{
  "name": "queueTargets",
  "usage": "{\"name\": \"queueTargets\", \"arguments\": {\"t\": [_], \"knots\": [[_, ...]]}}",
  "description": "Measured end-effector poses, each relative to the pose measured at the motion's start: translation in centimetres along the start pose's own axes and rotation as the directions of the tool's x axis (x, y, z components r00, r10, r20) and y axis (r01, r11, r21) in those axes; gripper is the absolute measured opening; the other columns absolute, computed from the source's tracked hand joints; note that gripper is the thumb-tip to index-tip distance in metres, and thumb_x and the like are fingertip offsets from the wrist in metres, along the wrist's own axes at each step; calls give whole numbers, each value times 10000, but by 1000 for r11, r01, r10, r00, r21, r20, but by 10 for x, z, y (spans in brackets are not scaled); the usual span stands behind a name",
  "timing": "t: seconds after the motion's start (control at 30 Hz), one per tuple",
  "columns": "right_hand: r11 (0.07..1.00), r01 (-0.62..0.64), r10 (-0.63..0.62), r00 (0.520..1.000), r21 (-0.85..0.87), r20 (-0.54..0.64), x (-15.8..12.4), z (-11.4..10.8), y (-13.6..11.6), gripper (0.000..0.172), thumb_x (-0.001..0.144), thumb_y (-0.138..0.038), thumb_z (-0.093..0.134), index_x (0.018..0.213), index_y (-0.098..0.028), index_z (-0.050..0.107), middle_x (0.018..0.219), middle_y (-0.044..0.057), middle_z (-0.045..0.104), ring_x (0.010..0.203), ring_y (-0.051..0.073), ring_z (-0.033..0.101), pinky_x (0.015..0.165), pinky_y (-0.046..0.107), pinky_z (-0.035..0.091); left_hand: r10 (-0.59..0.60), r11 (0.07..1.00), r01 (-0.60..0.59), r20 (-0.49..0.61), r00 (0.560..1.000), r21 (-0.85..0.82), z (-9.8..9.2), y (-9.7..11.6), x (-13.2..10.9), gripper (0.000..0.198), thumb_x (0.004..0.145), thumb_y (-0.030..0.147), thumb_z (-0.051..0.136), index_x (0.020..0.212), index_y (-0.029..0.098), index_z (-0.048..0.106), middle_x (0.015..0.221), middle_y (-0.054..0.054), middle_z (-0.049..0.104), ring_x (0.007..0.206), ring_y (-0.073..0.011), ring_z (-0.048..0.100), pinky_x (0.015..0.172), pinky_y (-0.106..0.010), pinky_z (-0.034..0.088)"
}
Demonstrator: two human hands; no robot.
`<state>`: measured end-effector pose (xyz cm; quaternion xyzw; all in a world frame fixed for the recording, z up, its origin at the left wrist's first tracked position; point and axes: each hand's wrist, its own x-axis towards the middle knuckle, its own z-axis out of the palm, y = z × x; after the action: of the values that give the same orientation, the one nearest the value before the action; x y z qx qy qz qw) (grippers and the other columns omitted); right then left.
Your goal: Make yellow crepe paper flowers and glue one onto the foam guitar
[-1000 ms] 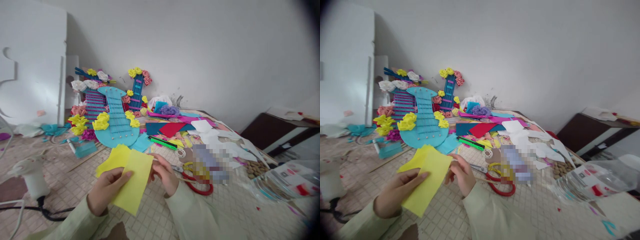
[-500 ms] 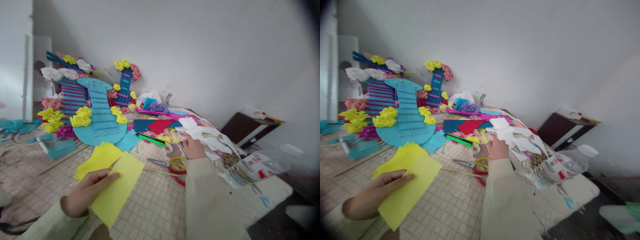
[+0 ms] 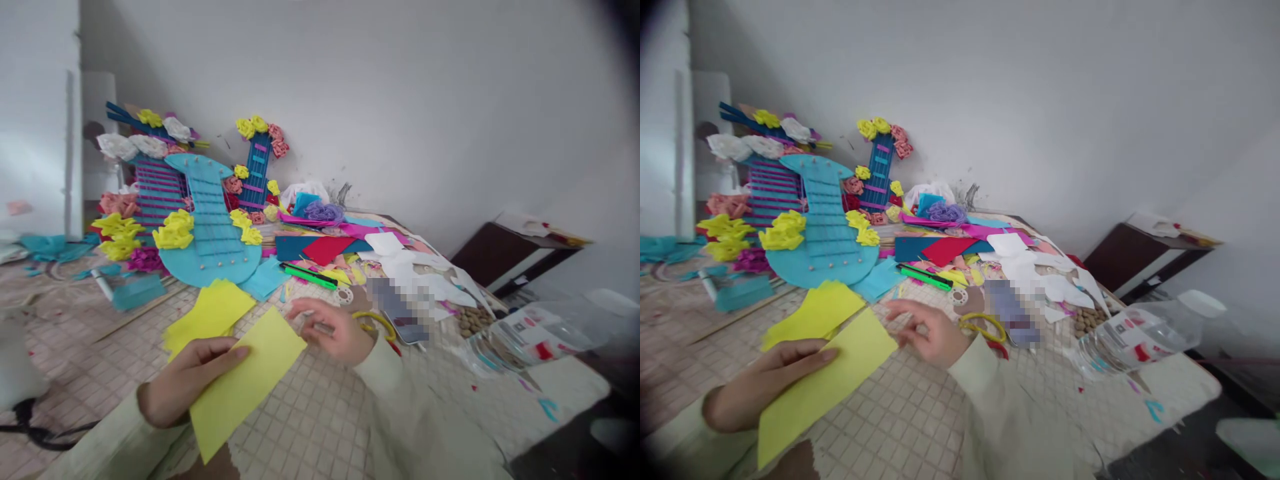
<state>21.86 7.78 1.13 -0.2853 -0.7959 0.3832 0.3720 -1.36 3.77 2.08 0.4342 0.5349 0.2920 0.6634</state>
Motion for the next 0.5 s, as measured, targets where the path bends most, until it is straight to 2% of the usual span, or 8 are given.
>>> {"name": "queueTargets", "arguments": {"t": [0.1, 0.2, 0.23, 0.37, 0.43, 0.5], "knots": [[991, 4, -13, 998, 131, 68, -2, 20, 0, 289, 833, -165, 487, 1105, -226, 563, 1003, 43, 597, 612, 96, 594, 588, 236, 497, 10, 1000, -10, 21, 1000, 15, -1, -2, 1, 353, 591, 508, 659, 621, 157, 631, 501, 31, 539, 443, -74, 433, 418, -176, 294], [991, 70, -74, 997, 112, 36, 0, 24, 1, 121, 803, -228, 579, 877, -185, 665, 771, 31, 616, 676, 136, 586, 631, 257, 482, 41, 998, -43, 43, 998, 53, -3, -5, 5, 357, 631, 507, 624, 654, 151, 622, 517, 37, 518, 470, -75, 417, 442, -182, 286], [992, 81, -83, 996, 101, 19, 0, 24, 1, 111, 795, -252, 597, 821, -174, 672, 727, 32, 611, 687, 144, 581, 642, 263, 475, 67, 994, -72, 60, 996, 80, -4, -6, 6, 350, 644, 500, 616, 649, 151, 617, 514, 40, 502, 478, -77, 408, 446, -184, 283], [996, 7, -3, 999, 87, -51, 2, 25, -5, 168, 802, -305, 587, 753, -162, 661, 712, 36, 603, 687, 149, 569, 652, 276, 463, 167, 960, -193, 138, 976, 202, -4, -5, 5, 333, 688, 493, 568, 712, 166, 627, 569, 20, 542, 535, -111, 441, 472, -203, 322], [996, -48, 55, 995, 78, -85, 2, 28, -9, 166, 794, -310, 589, 739, -167, 654, 736, 37, 601, 698, 152, 564, 656, 283, 462, 198, 944, -220, 109, 974, 247, -1, -1, 1, 351, 722, 506, 514, 732, 178, 639, 615, 2, 586, 579, -139, 482, 510, -220, 361], [994, -87, 94, 989, 66, -114, 2, 31, -11, 156, 785, -303, 590, 738, -167, 650, 750, 41, 599, 701, 156, 558, 649, 289, 461, 256, 932, -254, 27, 966, 259, 4, 3, -5, 344, 728, 497, 499, 685, 190, 647, 632, -4, 602, 626, -158, 501, 554, -228, 380]]}}
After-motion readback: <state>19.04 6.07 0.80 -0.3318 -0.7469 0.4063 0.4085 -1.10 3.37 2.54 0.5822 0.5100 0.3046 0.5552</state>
